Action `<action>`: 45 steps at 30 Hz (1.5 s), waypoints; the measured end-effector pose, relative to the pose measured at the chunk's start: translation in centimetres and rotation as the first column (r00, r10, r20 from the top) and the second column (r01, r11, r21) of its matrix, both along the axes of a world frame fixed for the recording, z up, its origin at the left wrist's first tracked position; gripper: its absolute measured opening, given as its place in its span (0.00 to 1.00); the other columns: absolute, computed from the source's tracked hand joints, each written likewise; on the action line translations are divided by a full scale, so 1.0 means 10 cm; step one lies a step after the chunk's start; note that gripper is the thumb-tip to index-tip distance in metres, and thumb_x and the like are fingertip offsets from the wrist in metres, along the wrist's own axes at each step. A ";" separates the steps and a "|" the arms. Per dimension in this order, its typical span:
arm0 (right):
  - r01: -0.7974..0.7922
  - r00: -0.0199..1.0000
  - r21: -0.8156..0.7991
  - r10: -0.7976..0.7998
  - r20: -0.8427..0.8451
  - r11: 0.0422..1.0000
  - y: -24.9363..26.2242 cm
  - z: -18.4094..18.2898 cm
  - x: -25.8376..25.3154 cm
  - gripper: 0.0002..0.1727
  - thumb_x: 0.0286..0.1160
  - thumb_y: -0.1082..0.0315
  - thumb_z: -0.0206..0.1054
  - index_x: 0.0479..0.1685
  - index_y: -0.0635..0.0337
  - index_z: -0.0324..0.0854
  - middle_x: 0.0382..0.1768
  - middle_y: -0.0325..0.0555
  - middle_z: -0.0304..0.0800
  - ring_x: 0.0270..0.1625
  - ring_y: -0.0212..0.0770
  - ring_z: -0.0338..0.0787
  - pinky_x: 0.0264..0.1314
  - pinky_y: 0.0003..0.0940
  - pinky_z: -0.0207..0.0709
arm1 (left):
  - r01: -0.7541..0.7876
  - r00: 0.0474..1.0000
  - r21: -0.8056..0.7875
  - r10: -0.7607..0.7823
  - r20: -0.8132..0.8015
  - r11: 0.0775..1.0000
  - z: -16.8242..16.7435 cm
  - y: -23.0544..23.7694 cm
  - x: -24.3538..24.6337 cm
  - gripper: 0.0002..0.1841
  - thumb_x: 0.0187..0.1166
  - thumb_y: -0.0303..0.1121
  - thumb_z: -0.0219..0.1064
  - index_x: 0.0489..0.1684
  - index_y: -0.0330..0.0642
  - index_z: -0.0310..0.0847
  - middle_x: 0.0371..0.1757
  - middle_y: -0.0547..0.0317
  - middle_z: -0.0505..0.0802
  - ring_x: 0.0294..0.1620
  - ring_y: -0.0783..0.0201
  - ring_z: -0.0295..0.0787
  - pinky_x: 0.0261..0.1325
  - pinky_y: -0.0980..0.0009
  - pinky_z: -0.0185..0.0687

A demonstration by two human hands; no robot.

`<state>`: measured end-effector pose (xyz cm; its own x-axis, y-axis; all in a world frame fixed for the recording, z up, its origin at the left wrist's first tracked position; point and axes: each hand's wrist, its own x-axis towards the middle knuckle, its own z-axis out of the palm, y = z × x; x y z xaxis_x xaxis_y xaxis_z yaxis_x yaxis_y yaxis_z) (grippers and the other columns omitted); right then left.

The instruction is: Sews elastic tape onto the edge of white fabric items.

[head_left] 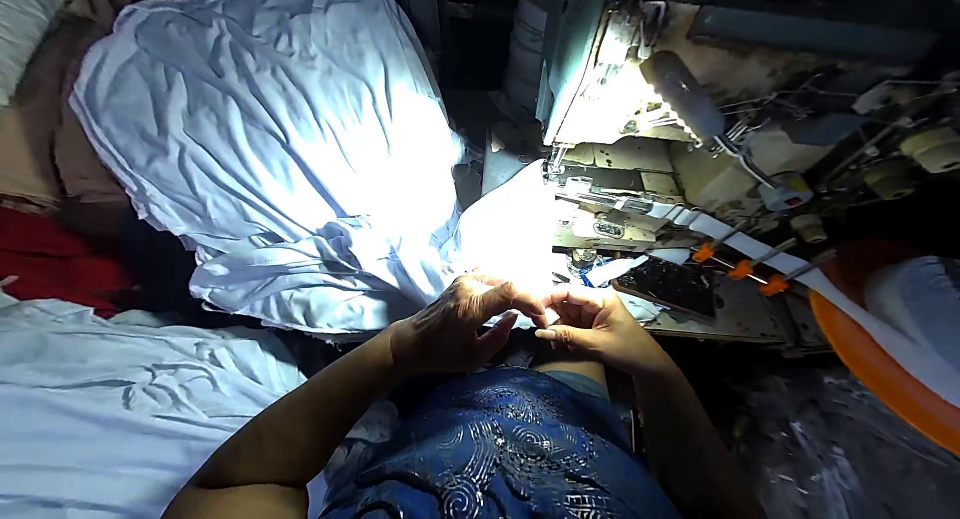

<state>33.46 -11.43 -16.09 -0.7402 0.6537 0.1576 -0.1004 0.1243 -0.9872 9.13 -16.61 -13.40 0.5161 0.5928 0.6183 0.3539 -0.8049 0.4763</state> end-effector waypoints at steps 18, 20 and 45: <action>0.219 0.974 0.175 -0.204 -0.101 0.960 -0.05 -0.14 0.01 0.09 0.71 0.77 0.71 0.48 0.69 0.87 0.38 0.36 0.93 0.35 0.19 0.88 0.39 0.15 0.83 | -0.017 0.998 -0.044 0.019 0.055 0.999 -0.28 0.02 0.13 0.16 0.79 0.29 0.62 0.62 0.34 0.70 0.47 0.46 0.88 0.56 0.65 0.86 0.66 0.78 0.77; 0.266 0.958 0.417 -0.287 -0.013 0.869 -0.06 -0.13 0.04 0.08 0.73 0.71 0.71 0.39 0.68 0.91 0.35 0.40 0.93 0.35 0.18 0.86 0.41 0.11 0.80 | -0.087 0.996 0.070 0.086 0.014 0.994 -0.38 0.03 0.17 0.16 0.82 0.39 0.65 0.58 0.36 0.73 0.48 0.47 0.90 0.53 0.64 0.88 0.61 0.75 0.81; 0.311 0.932 0.080 -0.288 -0.220 0.947 -0.24 -0.46 0.13 0.05 0.80 0.69 0.69 0.39 0.55 0.91 0.34 0.34 0.93 0.30 0.24 0.91 0.36 0.20 0.89 | -0.523 0.766 0.565 0.642 -0.017 0.638 -0.35 0.60 -0.09 0.13 0.78 0.30 0.60 0.28 0.37 0.89 0.41 0.44 0.95 0.50 0.48 0.91 0.56 0.61 0.81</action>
<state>34.79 -13.80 -20.70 -0.4575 0.8094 0.3681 -0.2378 0.2876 -0.9278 8.19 -10.59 -16.86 0.3169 0.4476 0.8362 0.8700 -0.4884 -0.0683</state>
